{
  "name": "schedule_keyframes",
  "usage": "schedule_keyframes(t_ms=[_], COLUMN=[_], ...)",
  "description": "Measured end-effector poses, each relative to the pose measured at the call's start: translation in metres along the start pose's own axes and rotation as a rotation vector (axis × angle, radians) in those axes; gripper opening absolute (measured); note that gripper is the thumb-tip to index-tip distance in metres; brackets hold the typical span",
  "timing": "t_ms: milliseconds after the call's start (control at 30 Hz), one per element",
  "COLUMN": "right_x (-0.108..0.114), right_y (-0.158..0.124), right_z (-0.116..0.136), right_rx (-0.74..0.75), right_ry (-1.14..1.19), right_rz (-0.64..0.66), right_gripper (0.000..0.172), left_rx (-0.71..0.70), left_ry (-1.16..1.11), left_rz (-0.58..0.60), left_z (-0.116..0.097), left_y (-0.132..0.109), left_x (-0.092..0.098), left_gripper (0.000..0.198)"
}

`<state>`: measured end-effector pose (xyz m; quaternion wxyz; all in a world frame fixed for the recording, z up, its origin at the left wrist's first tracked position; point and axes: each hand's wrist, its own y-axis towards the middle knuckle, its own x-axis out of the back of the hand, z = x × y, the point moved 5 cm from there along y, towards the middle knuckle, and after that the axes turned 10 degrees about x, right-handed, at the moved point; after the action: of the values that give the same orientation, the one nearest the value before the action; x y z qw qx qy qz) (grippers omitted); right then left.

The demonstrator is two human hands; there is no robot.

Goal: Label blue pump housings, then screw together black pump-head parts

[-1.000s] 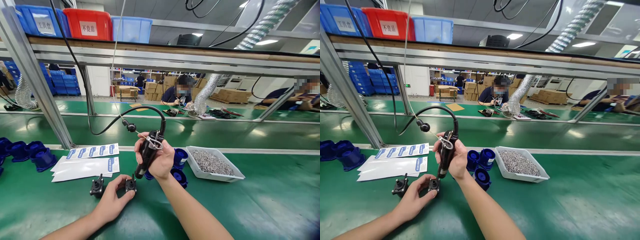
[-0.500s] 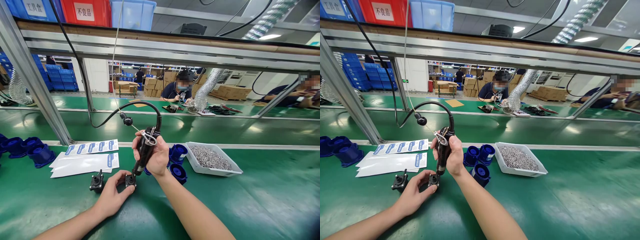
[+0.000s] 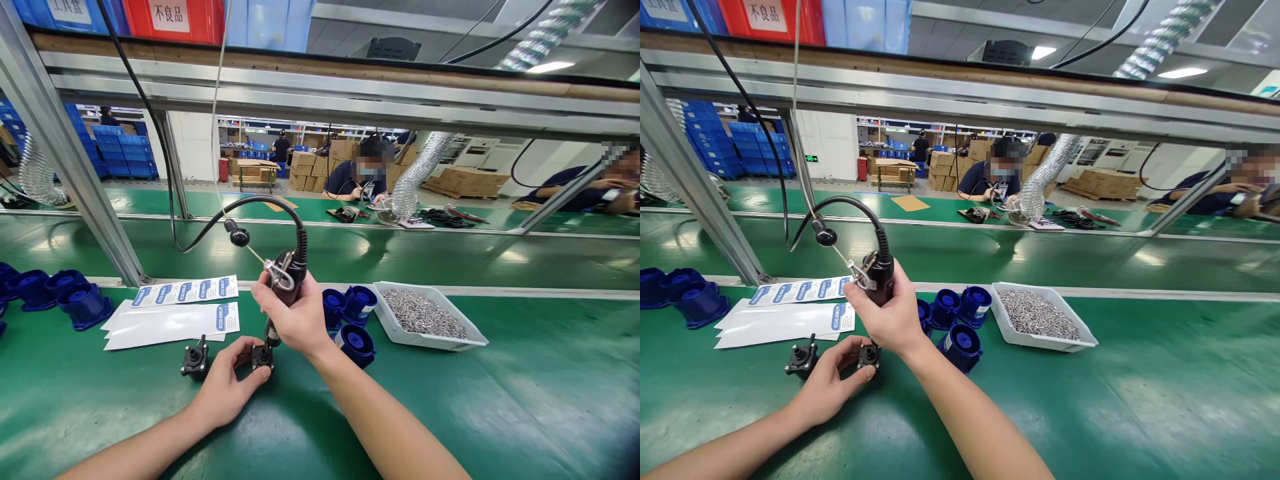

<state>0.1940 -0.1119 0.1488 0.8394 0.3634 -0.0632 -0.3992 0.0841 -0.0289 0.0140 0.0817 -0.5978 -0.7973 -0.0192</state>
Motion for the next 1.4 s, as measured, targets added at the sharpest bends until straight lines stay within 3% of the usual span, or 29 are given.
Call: schedule_keyframes(t_ms=[700, 1100, 1233, 1400], right_x=[0.002, -0.001, 0.001, -0.007], right_y=[-0.008, -0.014, -0.014, -0.020], right_z=[-0.011, -0.011, 0.001, 0.029], right_rx=[0.021, 0.045, 0.039, 0.002], right_ry=[-0.048, -0.053, -0.078, 0.002], right_rz=[-0.103, -0.089, -0.101, 0.002], right_gripper=[0.027, 0.028, 0.028, 0.022], left_rx=[0.048, 0.038, 0.033, -0.065], left_ry=[-0.102, -0.102, -0.088, -0.058], left_rz=[-0.040, -0.024, -0.015, -0.001], left_z=[0.004, 0.004, 0.006, 0.006], left_y=[-0.003, -0.007, -0.008, -0.009], left_x=[-0.002, -0.004, -0.004, -0.008], left_gripper=[0.034, 0.031, 0.032, 0.027])
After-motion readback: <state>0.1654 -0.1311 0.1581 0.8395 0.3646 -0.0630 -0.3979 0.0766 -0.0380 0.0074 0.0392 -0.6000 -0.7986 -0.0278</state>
